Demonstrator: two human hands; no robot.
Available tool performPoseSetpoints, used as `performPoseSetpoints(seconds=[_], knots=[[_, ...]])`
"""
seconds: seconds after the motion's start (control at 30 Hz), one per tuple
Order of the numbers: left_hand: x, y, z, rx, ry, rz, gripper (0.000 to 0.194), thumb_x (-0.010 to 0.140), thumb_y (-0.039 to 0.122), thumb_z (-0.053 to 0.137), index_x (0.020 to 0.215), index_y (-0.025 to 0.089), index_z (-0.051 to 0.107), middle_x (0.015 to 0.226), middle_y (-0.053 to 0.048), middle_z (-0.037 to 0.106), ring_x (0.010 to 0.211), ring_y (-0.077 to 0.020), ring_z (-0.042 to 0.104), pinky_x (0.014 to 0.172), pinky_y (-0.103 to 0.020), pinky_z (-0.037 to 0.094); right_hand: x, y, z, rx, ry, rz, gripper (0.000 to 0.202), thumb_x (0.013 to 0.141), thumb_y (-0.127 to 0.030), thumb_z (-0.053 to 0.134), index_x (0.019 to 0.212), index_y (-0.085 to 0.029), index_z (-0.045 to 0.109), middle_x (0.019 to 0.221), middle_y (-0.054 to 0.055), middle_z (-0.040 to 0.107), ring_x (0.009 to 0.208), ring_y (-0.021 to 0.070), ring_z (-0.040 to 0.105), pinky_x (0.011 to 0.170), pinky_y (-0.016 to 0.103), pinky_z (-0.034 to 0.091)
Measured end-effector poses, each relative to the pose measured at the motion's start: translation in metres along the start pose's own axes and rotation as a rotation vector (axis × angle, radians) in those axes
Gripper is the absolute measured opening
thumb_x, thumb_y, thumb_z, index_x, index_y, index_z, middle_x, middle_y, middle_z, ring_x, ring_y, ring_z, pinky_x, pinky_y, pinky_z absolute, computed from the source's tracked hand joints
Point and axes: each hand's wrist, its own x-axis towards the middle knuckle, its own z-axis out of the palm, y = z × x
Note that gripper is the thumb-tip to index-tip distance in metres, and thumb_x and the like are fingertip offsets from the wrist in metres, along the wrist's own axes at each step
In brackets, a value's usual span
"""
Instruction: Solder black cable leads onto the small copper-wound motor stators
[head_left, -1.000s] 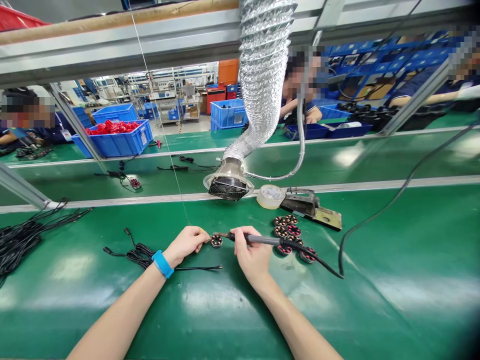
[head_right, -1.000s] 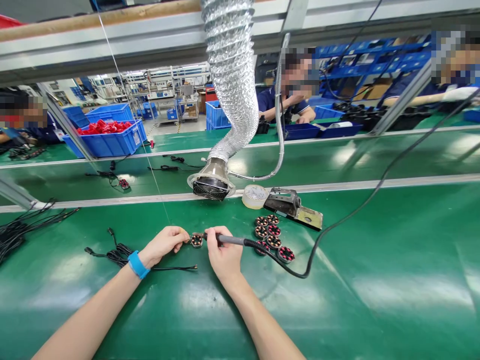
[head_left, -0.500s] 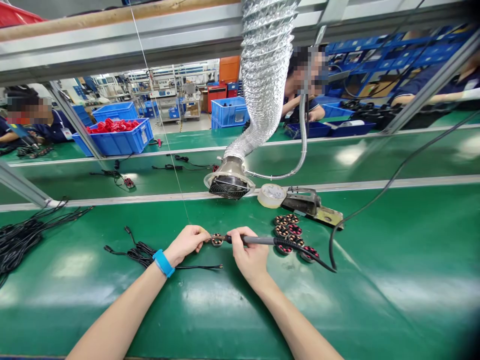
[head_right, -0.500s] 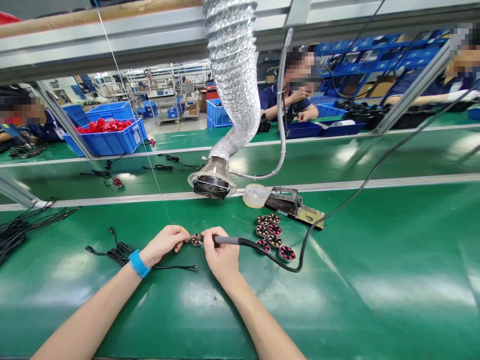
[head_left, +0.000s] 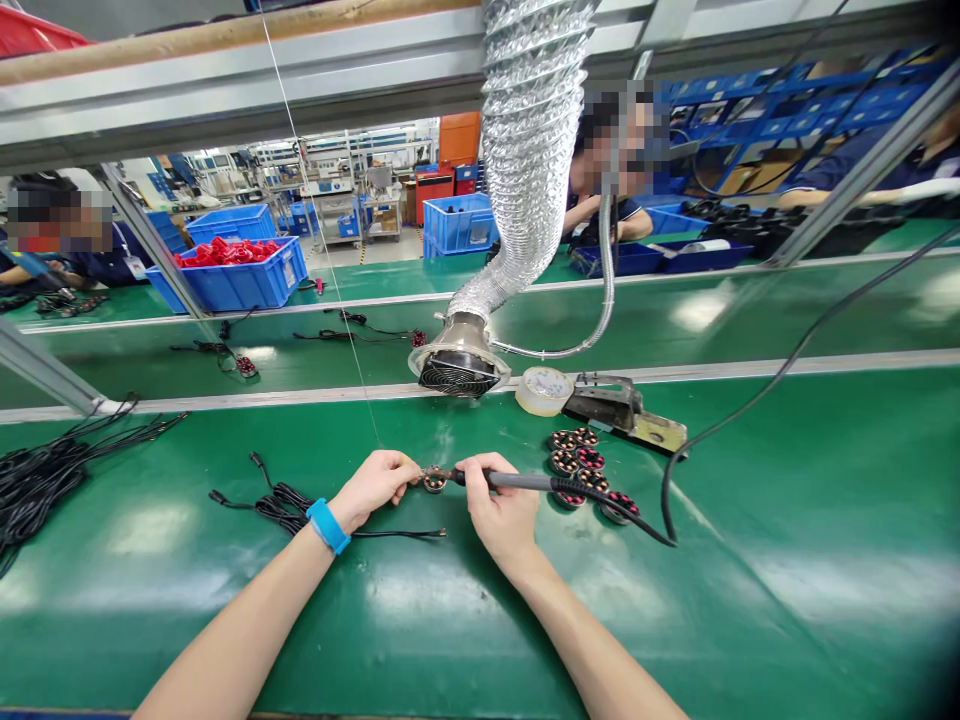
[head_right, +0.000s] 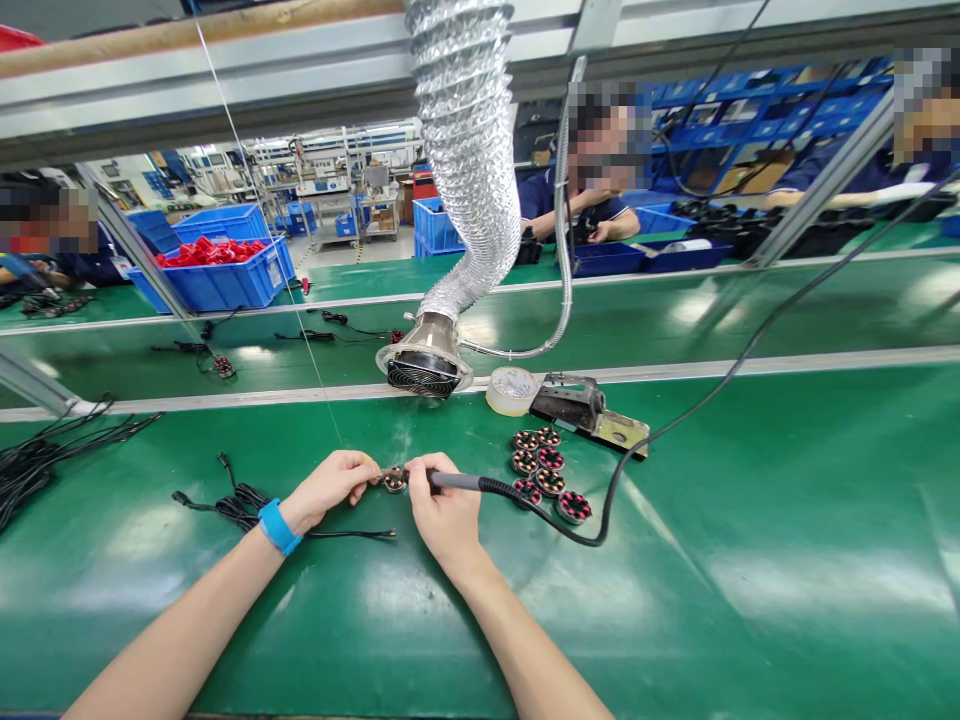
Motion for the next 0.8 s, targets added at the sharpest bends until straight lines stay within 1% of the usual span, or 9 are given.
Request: performPoseSetpoints(seconds=[0.1,0.3,0.63,0.8], knots=[[0.0002,-0.0013,0.0002,-0.004,0.003,0.001,0.028,0.072,0.042,0.065,0.074,0.014,0.065,0.052,0.004,0.051,0.047,-0.0094,0.042,0.047,-0.023,0.031,-0.0001,0.0018,-0.0015,-0.009,0.016,0.012,0.026,0.094,-0.028,0.052,0.074,-0.021,0.067,0.064,0.0,0.068,0.055,0.015,0.064,0.053,0.025,0.051],[0.0006,-0.0033,-0.0001,0.0,0.008,0.003,0.028,0.073,0.041,0.064,0.076,0.013,0.066,0.053,0.004,0.051,0.047,-0.0092,0.043,0.048,-0.023,0.032,-0.0006,0.0019,-0.0025,-0.001,0.008,0.02,0.026,0.094,-0.029,0.052,0.074,-0.021,0.066,0.065,0.001,0.069,0.057,0.0152,0.064,0.053,0.025,0.051],[-0.0003,-0.001,-0.0011,0.0,0.008,-0.002,0.029,0.073,0.041,0.063,0.076,0.012,0.067,0.053,0.004,0.051,0.047,-0.009,0.042,0.048,-0.023,0.032,-0.0026,0.003,0.0009,0.023,-0.044,0.033,0.026,0.095,-0.029,0.052,0.075,-0.021,0.066,0.067,0.001,0.07,0.058,0.0149,0.065,0.055,0.024,0.051],[0.0006,-0.0025,-0.0013,-0.005,0.009,0.003,0.03,0.073,0.042,0.064,0.076,0.013,0.066,0.053,0.004,0.051,0.047,-0.0091,0.043,0.048,-0.023,0.033,-0.0022,0.0024,-0.0003,0.013,-0.025,0.033,0.026,0.095,-0.029,0.053,0.074,-0.021,0.066,0.066,0.0,0.07,0.057,0.0151,0.065,0.054,0.025,0.051]])
